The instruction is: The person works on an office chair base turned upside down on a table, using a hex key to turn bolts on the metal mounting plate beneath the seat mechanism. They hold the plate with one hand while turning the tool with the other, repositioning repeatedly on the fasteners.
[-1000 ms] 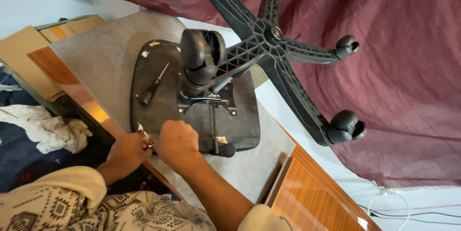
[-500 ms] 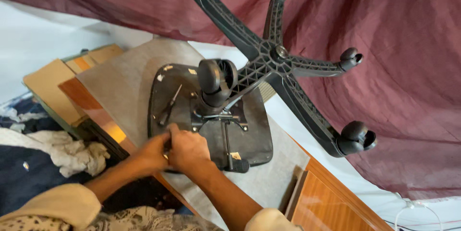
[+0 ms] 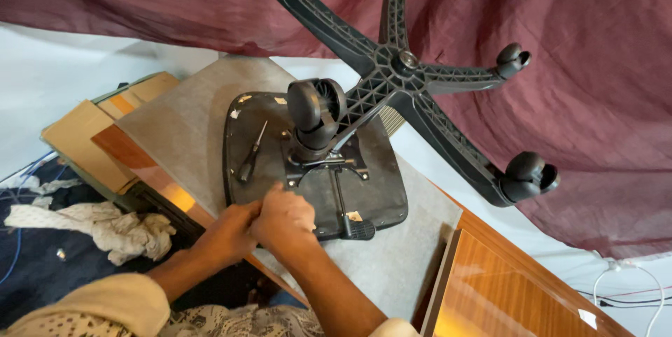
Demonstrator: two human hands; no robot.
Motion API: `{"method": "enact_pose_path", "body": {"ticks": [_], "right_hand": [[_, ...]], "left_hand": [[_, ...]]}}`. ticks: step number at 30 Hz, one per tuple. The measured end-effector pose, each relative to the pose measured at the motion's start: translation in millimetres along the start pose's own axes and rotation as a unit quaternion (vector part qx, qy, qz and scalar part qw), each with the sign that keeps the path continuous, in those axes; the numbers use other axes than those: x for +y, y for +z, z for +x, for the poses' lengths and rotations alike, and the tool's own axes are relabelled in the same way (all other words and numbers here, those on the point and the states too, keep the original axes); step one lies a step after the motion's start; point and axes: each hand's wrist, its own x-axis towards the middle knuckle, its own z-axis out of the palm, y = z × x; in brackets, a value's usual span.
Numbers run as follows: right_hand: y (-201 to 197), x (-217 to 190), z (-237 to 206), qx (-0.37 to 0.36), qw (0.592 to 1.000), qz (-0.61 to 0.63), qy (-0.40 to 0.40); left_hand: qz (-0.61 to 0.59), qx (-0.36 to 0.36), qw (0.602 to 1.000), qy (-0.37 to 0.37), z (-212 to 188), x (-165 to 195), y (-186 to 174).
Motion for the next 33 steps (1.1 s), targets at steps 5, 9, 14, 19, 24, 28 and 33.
{"method": "enact_pose_path", "body": {"ticks": [5,9,14,19,24,28,33], "right_hand": [[7,-2,-4,0.014,0.996,0.037,0.079],[18,5,0,0.044,0.998,0.025,-0.044],[14,16,6,0.015,0.991,-0.020,-0.130],[2,26,6,-0.006,0.990,-0.038,-0.139],[4,29,-6,-0.007,0.994,0.095,-0.052],[3,23,-13,0.081,0.987,0.122,-0.064],[-1,27,-12,0.086,0.987,0.114,-0.068]], "left_hand": [[-0.028,-0.006,0.999,0.029,4,-2,-3],[0.032,0.061,0.997,-0.043,-9,-6,4],[0.069,0.058,0.996,0.006,-3,-8,-3],[-0.171,-0.103,0.979,0.037,23,-12,-17],[-0.158,-0.119,0.980,0.021,17,-14,-9],[-0.069,-0.031,0.995,-0.062,10,-6,-1],[0.017,0.037,0.992,-0.122,4,14,-8]]}}
